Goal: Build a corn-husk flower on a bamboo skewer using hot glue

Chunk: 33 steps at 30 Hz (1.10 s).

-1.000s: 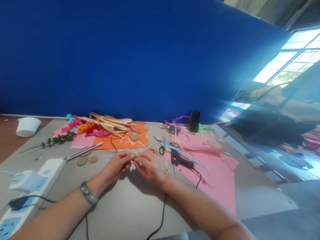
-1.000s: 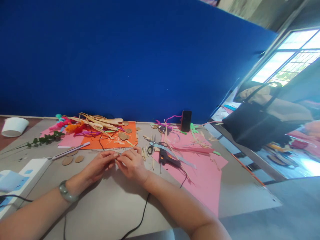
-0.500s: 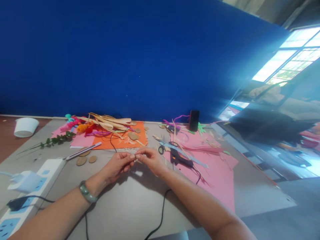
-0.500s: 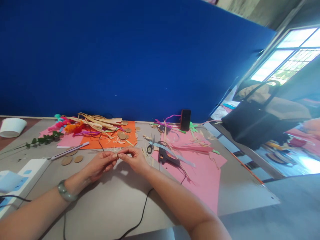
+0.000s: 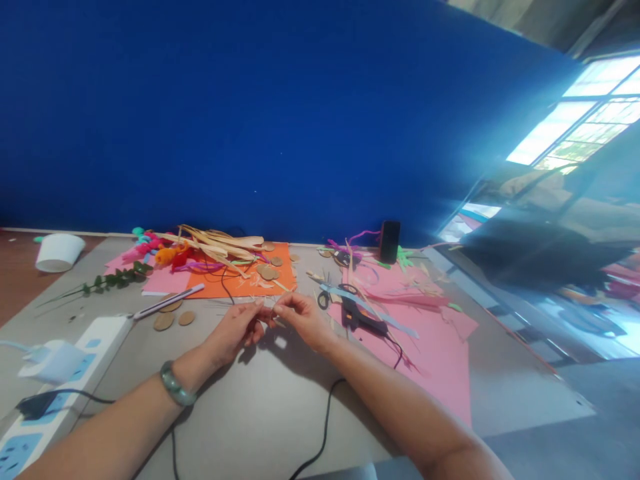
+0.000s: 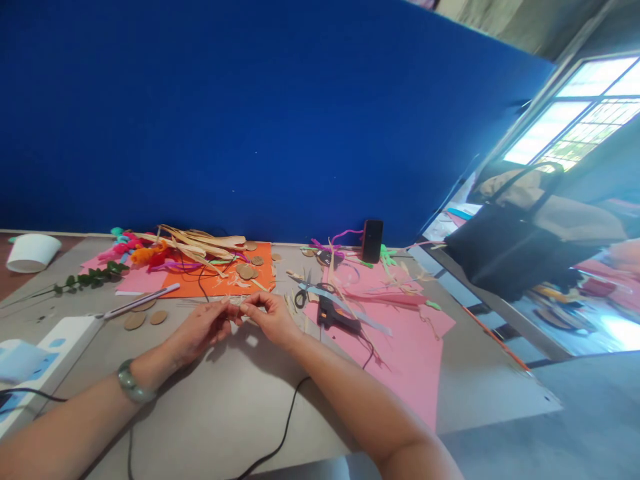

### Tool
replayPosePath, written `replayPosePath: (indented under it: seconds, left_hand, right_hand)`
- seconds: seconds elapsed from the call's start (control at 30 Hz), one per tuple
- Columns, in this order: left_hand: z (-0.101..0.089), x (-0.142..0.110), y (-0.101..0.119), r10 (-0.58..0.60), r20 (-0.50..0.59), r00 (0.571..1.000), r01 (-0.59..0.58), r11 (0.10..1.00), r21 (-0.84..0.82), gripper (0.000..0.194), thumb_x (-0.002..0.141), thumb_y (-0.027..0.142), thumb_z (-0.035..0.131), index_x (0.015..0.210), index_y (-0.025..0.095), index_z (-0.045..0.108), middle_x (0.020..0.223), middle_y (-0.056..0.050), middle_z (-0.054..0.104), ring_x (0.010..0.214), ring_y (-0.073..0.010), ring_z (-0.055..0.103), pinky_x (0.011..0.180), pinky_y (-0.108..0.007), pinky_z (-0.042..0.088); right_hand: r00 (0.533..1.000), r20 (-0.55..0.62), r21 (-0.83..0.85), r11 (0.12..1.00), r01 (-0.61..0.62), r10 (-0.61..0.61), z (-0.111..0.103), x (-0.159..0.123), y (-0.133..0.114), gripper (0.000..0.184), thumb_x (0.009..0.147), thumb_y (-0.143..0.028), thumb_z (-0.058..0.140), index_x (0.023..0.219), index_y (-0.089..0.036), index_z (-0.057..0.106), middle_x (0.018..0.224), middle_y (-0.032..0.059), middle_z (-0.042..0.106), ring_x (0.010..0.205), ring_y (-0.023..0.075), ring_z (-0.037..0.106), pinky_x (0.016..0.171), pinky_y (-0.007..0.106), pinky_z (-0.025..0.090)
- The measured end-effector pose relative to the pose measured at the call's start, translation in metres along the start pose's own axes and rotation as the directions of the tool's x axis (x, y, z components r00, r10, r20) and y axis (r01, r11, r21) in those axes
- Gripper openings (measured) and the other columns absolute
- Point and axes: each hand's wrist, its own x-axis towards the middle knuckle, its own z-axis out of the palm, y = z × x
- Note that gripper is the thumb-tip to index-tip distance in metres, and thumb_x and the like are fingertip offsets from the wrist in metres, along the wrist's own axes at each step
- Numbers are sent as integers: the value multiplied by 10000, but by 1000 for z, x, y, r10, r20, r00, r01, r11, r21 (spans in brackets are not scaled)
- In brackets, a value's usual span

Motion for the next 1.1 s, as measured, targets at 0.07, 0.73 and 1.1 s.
replayPosePath:
  seconds: [0.07, 0.73, 1.1]
  left_hand:
    - [0, 0, 0, 53, -5, 999, -52, 997, 54, 447, 774, 553, 587, 752, 114, 671, 700, -42, 651, 384, -32, 379, 360, -175, 230]
    - [-2, -1, -5, 63, 31, 998, -67, 982, 175, 351, 765, 478, 637, 680, 138, 625, 417, 55, 441, 376, -58, 334, 411, -195, 237]
    - [-2, 1, -8, 52, 86, 995, -65, 985, 159, 343, 811, 454, 597, 681, 138, 612, 412, 53, 438, 377, -55, 331, 403, -193, 217]
  right_hand:
    - [1000, -21, -37, 999, -8, 7, 1, 0, -2, 216, 798, -364, 654, 729, -162, 623, 706, 4, 635, 674, 131, 571, 691, 269, 460]
    - [998, -56, -30, 999, -14, 13, 3, -1, -4, 241, 846, -377, 569, 742, -170, 638, 654, -11, 569, 630, 122, 516, 647, 260, 419]
    - [1000, -27, -17, 1000, -11, 10, 5, -2, -7, 192, 777, -358, 675, 728, -174, 645, 690, -2, 621, 669, 134, 554, 695, 282, 440]
